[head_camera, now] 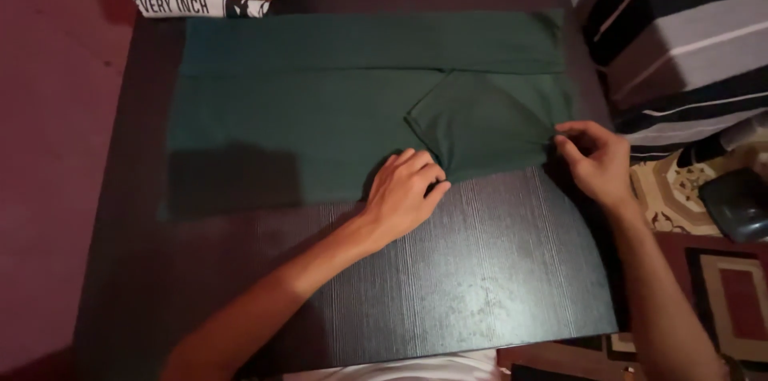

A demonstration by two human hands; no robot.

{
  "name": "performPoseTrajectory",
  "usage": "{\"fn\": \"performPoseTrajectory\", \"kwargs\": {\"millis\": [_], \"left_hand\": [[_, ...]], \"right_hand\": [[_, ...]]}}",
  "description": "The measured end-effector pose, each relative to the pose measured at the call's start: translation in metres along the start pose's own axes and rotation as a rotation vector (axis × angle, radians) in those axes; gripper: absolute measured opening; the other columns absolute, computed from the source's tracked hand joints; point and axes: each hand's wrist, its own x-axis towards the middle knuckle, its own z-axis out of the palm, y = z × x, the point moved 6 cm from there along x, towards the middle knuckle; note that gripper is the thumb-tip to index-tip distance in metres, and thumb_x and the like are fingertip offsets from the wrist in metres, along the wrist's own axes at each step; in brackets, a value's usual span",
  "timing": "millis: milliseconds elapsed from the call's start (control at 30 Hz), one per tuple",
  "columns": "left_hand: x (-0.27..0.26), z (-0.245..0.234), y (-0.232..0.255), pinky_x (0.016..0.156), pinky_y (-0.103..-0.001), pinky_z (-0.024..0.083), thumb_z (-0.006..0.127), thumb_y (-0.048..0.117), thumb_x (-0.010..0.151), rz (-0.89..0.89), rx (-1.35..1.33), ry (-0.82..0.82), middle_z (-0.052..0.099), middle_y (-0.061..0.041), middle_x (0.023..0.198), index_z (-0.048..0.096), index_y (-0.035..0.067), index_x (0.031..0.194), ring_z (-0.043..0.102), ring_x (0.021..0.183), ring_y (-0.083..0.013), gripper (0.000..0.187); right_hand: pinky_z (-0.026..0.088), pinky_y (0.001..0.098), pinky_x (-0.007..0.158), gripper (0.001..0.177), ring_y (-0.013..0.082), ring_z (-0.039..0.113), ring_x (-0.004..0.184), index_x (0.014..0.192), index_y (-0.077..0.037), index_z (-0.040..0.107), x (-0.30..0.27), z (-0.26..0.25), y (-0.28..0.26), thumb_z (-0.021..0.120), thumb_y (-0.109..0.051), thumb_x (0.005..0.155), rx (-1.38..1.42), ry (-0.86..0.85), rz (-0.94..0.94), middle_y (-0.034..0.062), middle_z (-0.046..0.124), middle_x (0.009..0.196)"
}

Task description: The person folds a light gray polo shirt and a dark green polo shirt on a dark table. Each shirt is laid flat, sleeves are folded inward, and the body is folded into a compact rectangle. The folded shirts are stacked on a pile of other folded clothes.

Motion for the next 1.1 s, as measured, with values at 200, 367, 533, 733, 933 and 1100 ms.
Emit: {"fn": "performPoseTrajectory", "kwargs": {"millis": [200,367,533,733,933,1100], "left_hand": [[-0.007,-0.002,0.021,0.077,-0.032,0.042,0.071,0.005,0.09,0.326,-0.016,0.051,0.059,-0.005,0.088,0.07,0.003,0.085,0.053,0.081,-0.0195,0.005],[-0.012,-0.008,0.031,0.073,-0.034,0.038,0.071,0.004,0.087,0.486,0.101,0.091,0.054,-0.007,0.086,0.063,0.006,0.08,0.047,0.076,-0.0209,0.01],[-0.016,0.009,0.019,0.06,-0.035,0.039,0.063,0.011,0.093,0.557,0.109,0.224,0.046,-0.003,0.077,0.053,0.011,0.072,0.051,0.069,-0.0248,0.023],[-0.013,-0.004,0.029,0.066,-0.034,0.042,0.064,0.003,0.092,0.501,0.072,0.104,0.054,-0.007,0.082,0.069,0.0,0.107,0.053,0.071,-0.0237,0.016],[-0.01,-0.004,0.028,0.071,-0.033,0.042,0.07,0.001,0.085,0.448,-0.014,-0.015,0.059,-0.008,0.09,0.075,-0.002,0.1,0.053,0.075,-0.0204,0.015],[-0.012,-0.001,0.027,0.071,-0.032,0.043,0.071,0.004,0.084,0.408,-0.067,-0.069,0.055,-0.006,0.088,0.075,0.0,0.103,0.053,0.076,-0.0189,0.02]], "right_hand": [[0.046,0.0258,0.069,0.022,0.0149,0.055,0.071,0.107,0.003,0.071,-0.002,-0.001,0.012,0.061,0.003,0.088,0.033,-0.015,-0.014,0.0081,0.068,0.087],[0.042,0.027,0.063,0.009,0.0156,0.05,0.064,0.095,0.001,0.067,-0.004,0.0,0.014,0.06,0.0,0.09,-0.063,0.037,0.044,0.0062,0.063,0.076],[0.047,0.0426,0.062,0.003,0.0294,0.063,0.066,0.09,-0.013,0.072,-0.002,-0.003,0.041,0.07,-0.014,0.091,-0.215,0.106,0.016,0.0107,0.066,0.071],[0.046,0.0424,0.061,0.01,0.031,0.059,0.063,0.092,-0.006,0.07,-0.008,-0.007,0.004,0.068,-0.015,0.089,-0.309,0.087,0.075,0.0119,0.067,0.073],[0.049,0.0431,0.076,0.016,0.0345,0.06,0.091,0.091,-0.002,0.069,-0.012,0.0,-0.022,0.072,-0.015,0.082,-0.571,0.024,-0.143,0.0135,0.065,0.102],[0.047,0.0424,0.097,0.033,0.0346,0.055,0.113,0.103,-0.001,0.071,-0.013,0.001,-0.065,0.067,0.006,0.071,-0.361,-0.056,-0.47,0.0183,0.059,0.131]]}}
